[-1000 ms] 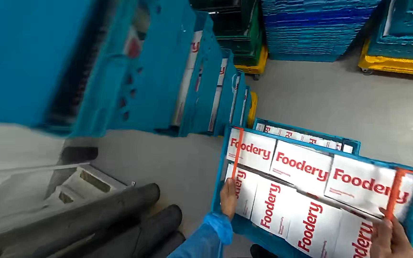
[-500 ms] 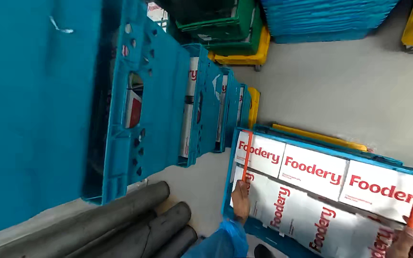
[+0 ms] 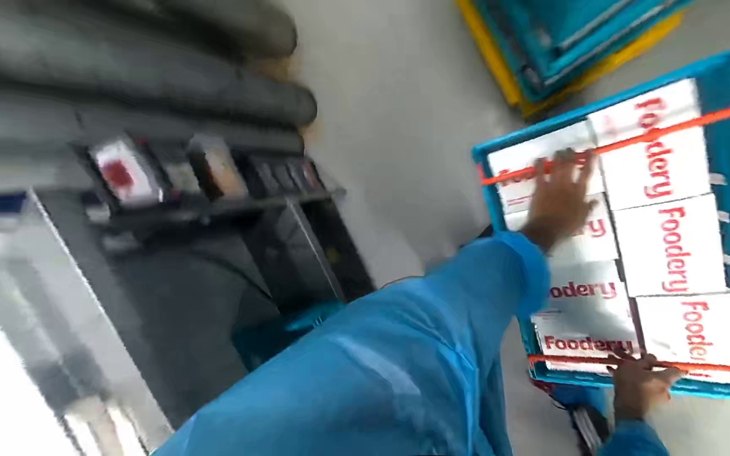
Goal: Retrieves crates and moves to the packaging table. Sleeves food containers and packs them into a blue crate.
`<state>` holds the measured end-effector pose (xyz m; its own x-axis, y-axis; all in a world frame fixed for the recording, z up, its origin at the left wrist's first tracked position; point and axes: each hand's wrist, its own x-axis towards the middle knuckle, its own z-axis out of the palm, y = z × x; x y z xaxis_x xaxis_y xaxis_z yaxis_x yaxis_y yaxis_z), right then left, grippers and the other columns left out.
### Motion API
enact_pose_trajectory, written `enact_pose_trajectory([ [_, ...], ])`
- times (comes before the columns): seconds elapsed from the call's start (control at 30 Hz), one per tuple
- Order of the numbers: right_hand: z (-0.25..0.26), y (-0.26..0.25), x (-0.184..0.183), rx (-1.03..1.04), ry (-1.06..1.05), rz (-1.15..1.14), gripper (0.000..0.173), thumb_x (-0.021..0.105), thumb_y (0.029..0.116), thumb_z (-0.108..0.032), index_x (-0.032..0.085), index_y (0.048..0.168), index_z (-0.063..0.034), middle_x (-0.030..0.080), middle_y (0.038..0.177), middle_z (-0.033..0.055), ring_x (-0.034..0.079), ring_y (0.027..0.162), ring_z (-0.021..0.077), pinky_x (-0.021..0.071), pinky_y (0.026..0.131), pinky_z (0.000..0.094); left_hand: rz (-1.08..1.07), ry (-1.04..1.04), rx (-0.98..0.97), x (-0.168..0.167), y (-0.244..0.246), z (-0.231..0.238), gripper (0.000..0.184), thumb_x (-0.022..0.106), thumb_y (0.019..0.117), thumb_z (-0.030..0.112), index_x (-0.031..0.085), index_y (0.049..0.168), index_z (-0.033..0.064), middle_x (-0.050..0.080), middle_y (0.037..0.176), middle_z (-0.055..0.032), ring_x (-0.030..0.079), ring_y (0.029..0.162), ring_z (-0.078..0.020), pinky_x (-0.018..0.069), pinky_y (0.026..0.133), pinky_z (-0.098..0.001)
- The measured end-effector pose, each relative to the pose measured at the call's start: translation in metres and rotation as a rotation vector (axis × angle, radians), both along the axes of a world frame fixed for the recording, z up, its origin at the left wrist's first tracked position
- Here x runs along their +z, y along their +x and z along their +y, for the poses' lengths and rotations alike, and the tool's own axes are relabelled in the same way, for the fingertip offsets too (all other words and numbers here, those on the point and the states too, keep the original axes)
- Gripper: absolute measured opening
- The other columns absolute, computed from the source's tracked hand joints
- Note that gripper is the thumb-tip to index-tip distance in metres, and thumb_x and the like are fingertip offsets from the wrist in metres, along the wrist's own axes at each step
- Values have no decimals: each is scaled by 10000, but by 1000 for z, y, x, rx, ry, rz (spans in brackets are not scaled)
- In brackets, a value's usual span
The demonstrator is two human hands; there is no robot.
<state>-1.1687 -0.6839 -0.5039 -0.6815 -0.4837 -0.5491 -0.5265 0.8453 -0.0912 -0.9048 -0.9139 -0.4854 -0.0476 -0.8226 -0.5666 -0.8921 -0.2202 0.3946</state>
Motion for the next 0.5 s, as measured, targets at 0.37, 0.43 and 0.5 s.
enact_pose_trajectory([
  [0.37,-11,-19,9,119,169,-204,386,350,1113,-170,407,1365,116,580,1028,178,624,757,132,557,684,304,640,465,932,-41,-33,263,685,474,1071,219,125,1651,122,362,1604,-223,651,1199,-371,570,950,-519],
  [0.43,-14,-20,7,129,178,-166,393,348,1118,-201,429,1351,106,594,1006,167,626,752,128,555,687,298,718,477,869,-37,-21,263,679,422,1061,112,85,1650,95,404,1588,-202,665,1179,-342,559,966,-496],
  [0.5,-14,-26,0,97,110,-150,361,398,1109,-185,444,1330,96,597,975,164,630,731,137,561,661,302,710,439,883,-42,-22,265,662,420,1053,92,130,1648,101,461,1542,-203,681,1143,-348,568,946,-501],
])
